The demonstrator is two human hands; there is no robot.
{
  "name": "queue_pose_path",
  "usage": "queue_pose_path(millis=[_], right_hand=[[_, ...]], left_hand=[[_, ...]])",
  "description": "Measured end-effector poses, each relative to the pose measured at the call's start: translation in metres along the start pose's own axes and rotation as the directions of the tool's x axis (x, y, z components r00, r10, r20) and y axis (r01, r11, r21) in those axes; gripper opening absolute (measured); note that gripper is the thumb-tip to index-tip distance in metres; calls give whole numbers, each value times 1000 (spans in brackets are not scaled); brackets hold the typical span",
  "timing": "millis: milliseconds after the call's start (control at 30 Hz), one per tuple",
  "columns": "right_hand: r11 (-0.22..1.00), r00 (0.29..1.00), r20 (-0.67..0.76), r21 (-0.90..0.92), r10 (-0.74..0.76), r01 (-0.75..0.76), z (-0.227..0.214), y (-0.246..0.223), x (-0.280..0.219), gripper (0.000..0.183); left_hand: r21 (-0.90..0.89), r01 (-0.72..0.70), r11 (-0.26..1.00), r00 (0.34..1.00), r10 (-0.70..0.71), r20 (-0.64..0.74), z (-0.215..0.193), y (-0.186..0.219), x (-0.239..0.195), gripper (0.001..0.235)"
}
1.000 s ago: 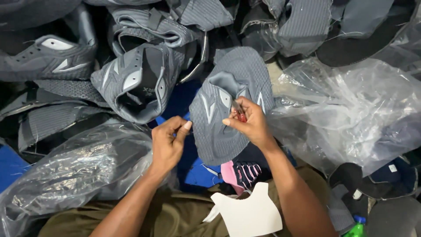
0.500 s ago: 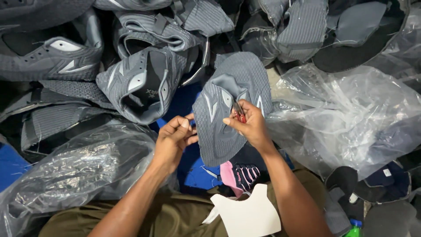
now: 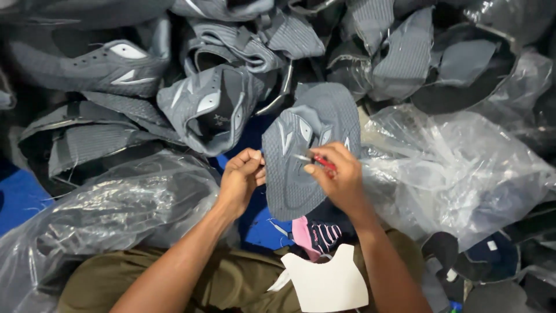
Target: The person trims excess material and threads from shoe upper components using scissors.
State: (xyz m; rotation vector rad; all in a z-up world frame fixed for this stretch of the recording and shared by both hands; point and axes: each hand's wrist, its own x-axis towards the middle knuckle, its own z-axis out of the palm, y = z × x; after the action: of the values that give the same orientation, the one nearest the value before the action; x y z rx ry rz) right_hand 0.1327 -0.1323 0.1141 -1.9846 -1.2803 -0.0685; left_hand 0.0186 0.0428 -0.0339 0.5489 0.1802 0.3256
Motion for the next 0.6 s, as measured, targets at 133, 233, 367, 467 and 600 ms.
queue_pose_path(millis=[133,233,367,467,600], right_hand=[[993,997,23,-89,-80,82,9,-31,4,35],[983,998,34,-177,-51,57,17,-50,5,36],[929,996,46,-360,-74,86,27,-64,13,34],[873,995,83,-479,-58,91,36,-73,21,32],[780,986,166,-617,2,102,48,-83,34,28]], left_hand=[[-69,27,997,997,-32,-68,21,9,-5,12],[-71,72,995,986,-81,-144,24,8,-8,10],[-87,34,996,990,-45,-130,18,-4,-7,11],[-43,21,999,987,-27,-158,28,1,-13,9],[33,13,999,988,-7,-153,29,-1,-18,19]])
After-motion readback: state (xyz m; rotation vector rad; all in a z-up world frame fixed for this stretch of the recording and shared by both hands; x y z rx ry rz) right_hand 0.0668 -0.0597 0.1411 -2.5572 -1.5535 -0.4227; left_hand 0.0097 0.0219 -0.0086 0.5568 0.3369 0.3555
